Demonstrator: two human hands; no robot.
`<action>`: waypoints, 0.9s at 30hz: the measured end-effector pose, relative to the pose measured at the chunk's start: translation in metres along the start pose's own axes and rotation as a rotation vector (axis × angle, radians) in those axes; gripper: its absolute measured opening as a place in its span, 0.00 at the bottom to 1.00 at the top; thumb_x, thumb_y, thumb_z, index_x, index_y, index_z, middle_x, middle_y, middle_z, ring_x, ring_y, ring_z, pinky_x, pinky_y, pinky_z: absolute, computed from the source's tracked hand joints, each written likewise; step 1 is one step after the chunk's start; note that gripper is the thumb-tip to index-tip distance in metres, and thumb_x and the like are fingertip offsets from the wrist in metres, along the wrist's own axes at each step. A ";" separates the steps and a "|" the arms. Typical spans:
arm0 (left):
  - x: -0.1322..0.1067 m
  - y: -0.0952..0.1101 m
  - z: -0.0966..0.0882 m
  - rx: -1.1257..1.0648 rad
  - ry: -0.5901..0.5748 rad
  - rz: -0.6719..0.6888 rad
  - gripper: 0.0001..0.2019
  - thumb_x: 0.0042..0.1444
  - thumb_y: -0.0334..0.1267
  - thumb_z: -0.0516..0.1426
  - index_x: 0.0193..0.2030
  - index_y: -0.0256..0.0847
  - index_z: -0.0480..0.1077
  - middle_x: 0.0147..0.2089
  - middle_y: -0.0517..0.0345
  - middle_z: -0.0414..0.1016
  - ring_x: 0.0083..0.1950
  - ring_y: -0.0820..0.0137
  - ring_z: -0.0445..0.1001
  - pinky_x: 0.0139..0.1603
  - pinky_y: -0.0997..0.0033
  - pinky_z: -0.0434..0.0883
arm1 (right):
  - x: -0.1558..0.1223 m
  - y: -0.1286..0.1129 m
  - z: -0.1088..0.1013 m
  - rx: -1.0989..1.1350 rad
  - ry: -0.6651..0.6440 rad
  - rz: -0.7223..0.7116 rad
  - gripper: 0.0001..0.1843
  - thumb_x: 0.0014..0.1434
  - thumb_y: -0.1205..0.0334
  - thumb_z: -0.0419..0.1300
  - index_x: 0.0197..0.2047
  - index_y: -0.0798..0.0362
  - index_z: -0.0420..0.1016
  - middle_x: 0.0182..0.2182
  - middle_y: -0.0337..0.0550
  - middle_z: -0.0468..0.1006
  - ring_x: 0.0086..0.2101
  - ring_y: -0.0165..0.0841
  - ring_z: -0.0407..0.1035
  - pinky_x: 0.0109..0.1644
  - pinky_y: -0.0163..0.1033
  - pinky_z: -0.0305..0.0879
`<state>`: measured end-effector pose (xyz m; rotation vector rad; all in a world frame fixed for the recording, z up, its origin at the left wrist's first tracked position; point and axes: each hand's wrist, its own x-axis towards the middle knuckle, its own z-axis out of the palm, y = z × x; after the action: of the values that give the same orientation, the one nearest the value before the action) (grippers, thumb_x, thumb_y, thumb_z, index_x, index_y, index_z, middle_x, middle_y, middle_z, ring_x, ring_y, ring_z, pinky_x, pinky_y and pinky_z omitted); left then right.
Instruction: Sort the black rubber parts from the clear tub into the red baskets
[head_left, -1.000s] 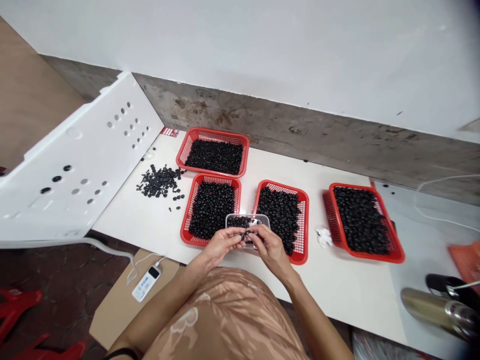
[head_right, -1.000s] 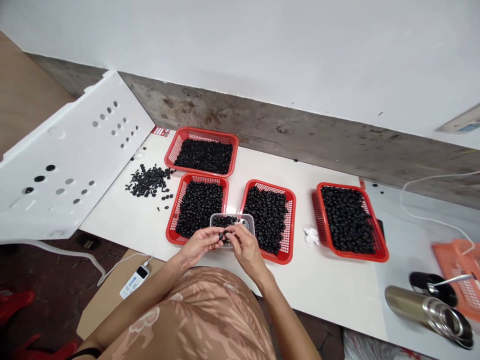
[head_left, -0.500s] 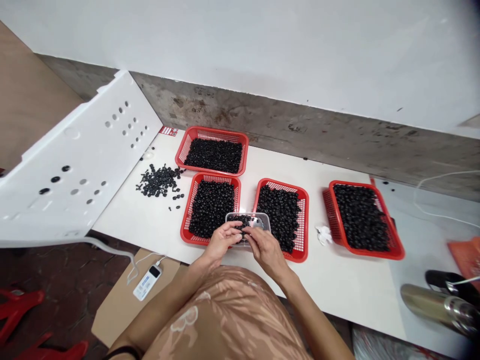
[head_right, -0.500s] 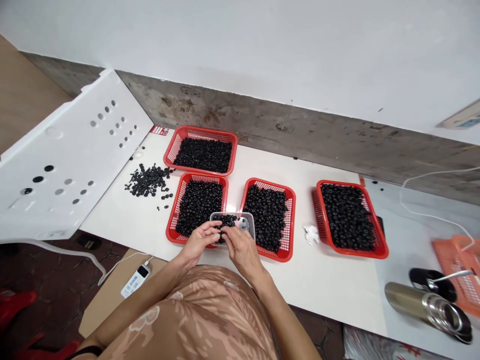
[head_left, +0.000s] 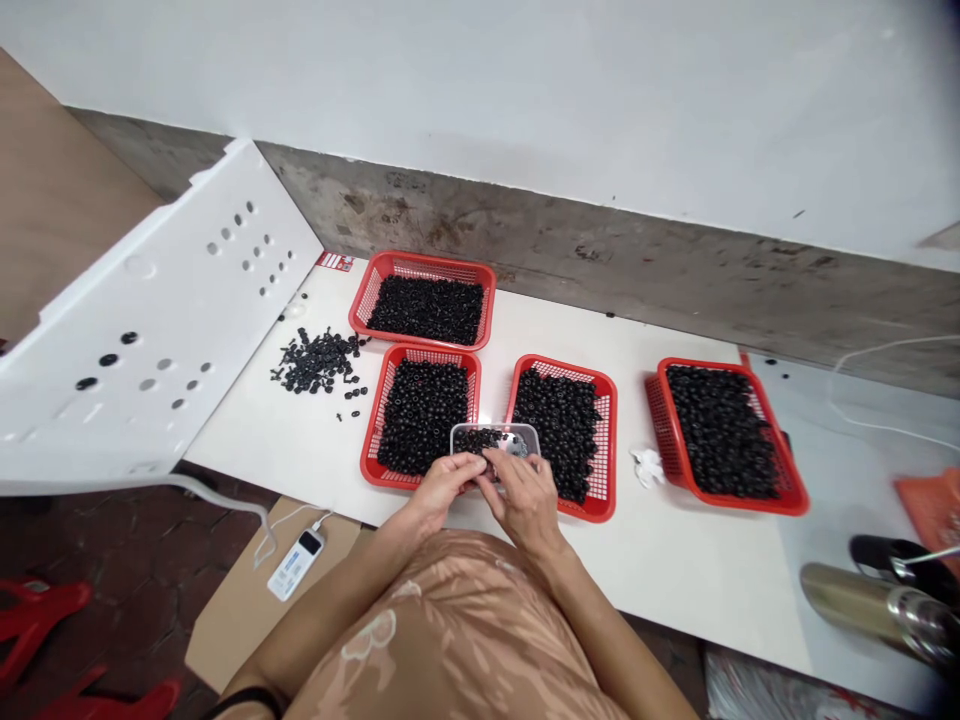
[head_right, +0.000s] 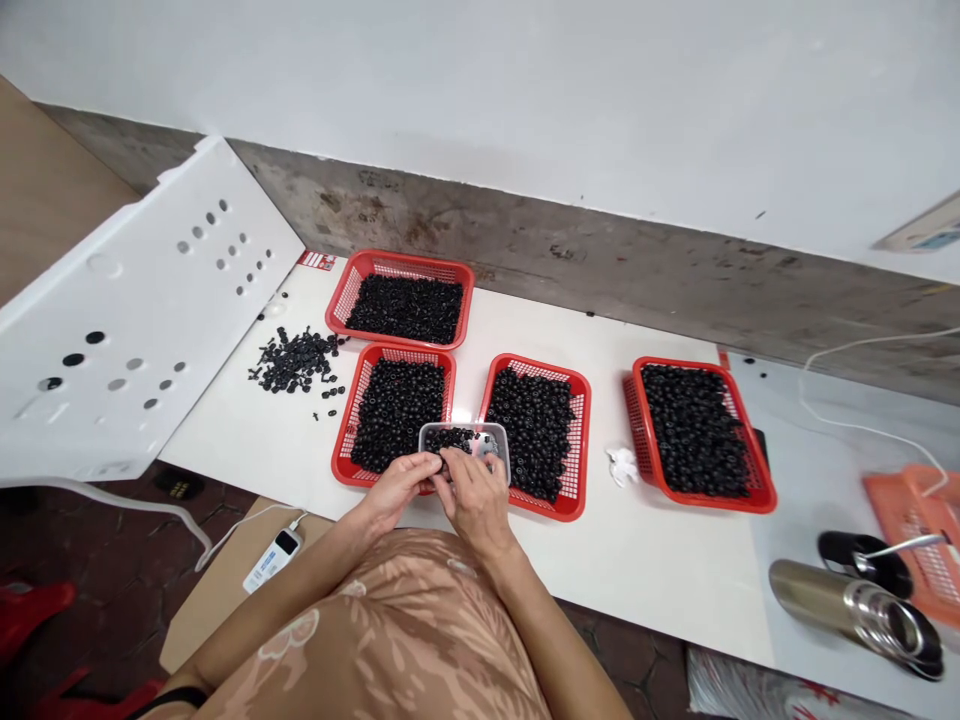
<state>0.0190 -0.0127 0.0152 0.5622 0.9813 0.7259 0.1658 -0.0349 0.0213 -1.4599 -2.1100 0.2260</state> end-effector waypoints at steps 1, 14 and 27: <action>0.001 -0.001 0.000 0.007 -0.005 0.010 0.15 0.45 0.47 0.65 0.28 0.34 0.74 0.27 0.59 0.71 0.29 0.75 0.64 0.34 0.74 0.60 | 0.001 0.001 0.000 0.000 -0.022 0.007 0.15 0.63 0.60 0.55 0.52 0.55 0.68 0.44 0.50 0.79 0.41 0.36 0.72 0.47 0.42 0.54; -0.005 0.000 -0.005 0.089 -0.055 0.054 0.15 0.46 0.47 0.64 0.23 0.34 0.73 0.25 0.59 0.70 0.30 0.73 0.63 0.37 0.73 0.60 | 0.004 0.006 -0.001 0.026 -0.069 -0.092 0.11 0.60 0.62 0.54 0.45 0.55 0.71 0.33 0.45 0.78 0.35 0.35 0.72 0.53 0.47 0.55; -0.013 -0.013 -0.007 0.229 -0.176 0.072 0.16 0.50 0.49 0.61 0.28 0.35 0.75 0.29 0.55 0.75 0.33 0.68 0.68 0.42 0.70 0.62 | -0.024 0.018 0.008 0.186 -0.058 -0.261 0.14 0.63 0.64 0.52 0.52 0.55 0.68 0.38 0.49 0.79 0.38 0.36 0.74 0.52 0.49 0.69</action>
<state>0.0119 -0.0301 0.0104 0.8515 0.8883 0.6195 0.1823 -0.0475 -0.0016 -1.0718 -2.2332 0.3575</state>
